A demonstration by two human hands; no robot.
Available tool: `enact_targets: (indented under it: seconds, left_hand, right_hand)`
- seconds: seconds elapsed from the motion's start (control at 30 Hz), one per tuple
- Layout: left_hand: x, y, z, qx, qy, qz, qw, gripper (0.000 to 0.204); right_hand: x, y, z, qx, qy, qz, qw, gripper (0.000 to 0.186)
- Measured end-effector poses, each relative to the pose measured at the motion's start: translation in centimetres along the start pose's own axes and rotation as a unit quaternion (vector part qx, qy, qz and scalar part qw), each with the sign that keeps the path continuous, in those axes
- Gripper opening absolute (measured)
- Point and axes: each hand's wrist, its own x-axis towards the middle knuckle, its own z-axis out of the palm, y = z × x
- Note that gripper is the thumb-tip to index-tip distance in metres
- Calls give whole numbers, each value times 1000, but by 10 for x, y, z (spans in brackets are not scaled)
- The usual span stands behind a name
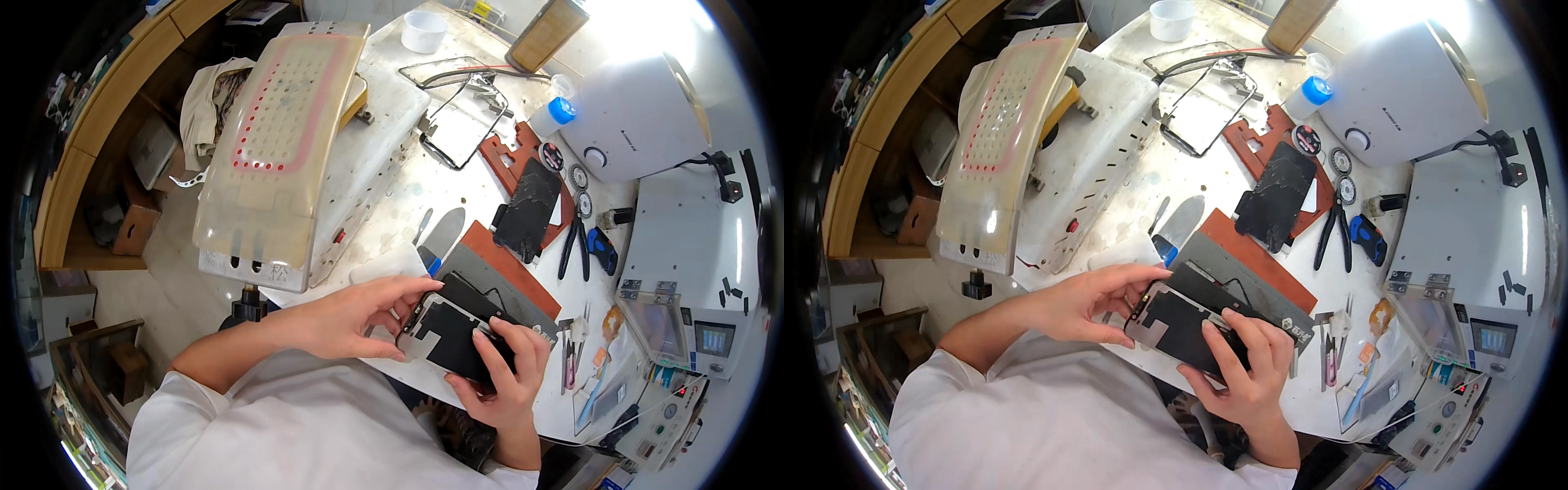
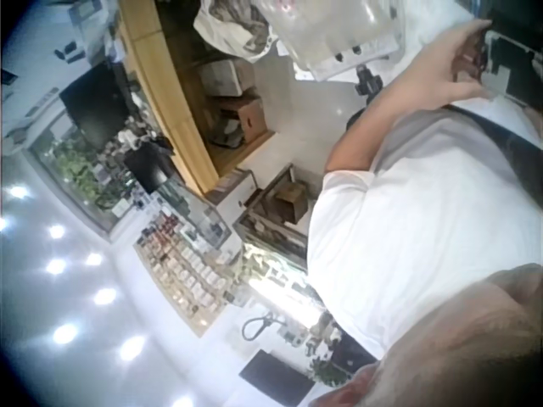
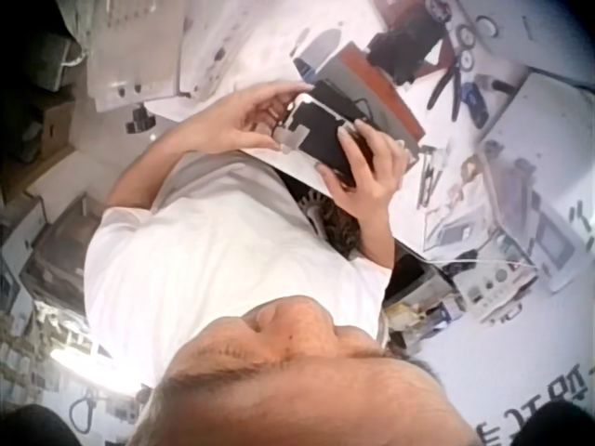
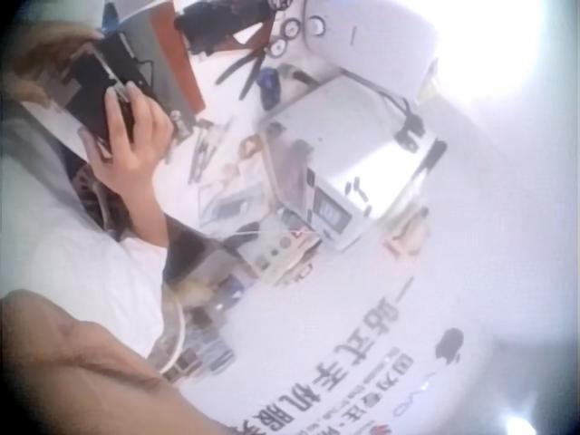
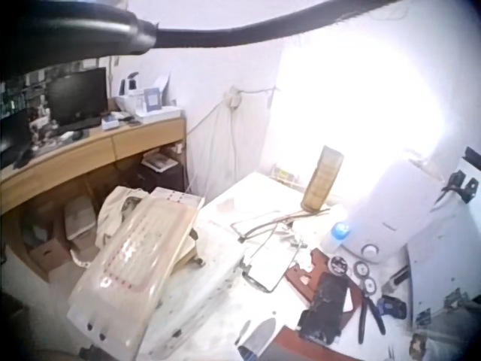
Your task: The person disassembles a smartphone, removes the back cover, and detaches the screen assembly from the frame. They then place the screen into a vacuum laminating machine and later unpack a new screen from bubble wrap.
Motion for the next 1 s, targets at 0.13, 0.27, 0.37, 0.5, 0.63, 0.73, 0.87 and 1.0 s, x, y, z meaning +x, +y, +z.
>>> enact_targets:
  seconds: [0.13, 0.27, 0.37, 0.5, 0.63, 0.73, 0.87, 1.0]
  left_hand:
    - [-1, -1, 0, -4, -1, -9, 1000, 83]
    - [0, 1, 0, -22, -2, -26, 999, 86]
    - [0, 0, 0, -31, -1, -32, 999, 87]
    - [1, -2, 0, -39, -3, -30, 999, 87]
    - [0, 2, 1, -26, -4, -23, 999, 86]
    - [1, 3, 2, -20, -2, -16, 1000, 82]
    - [0, 4, 2, -23, -1, -20, 1000, 82]
    - [0, 5, 2, -32, -4, -29, 999, 82]
  right_hand:
    - [1, -1, -1, 4, -1, 2, 1000, 55]
    - [0, 0, -1, 7, 4, 1, 1000, 55]
    - [0, 1, -1, 6, 6, -2, 1000, 54]
    - [0, 1, -1, 5, 8, -1, 1000, 54]
    - [1, 1, -2, 4, 9, -2, 1000, 54]
    - [1, 0, -2, 4, 9, -6, 1000, 54]
    - [2, 1, -3, 3, 8, -16, 1000, 55]
    - [2, 1, -4, 1, 6, -14, 1000, 55]
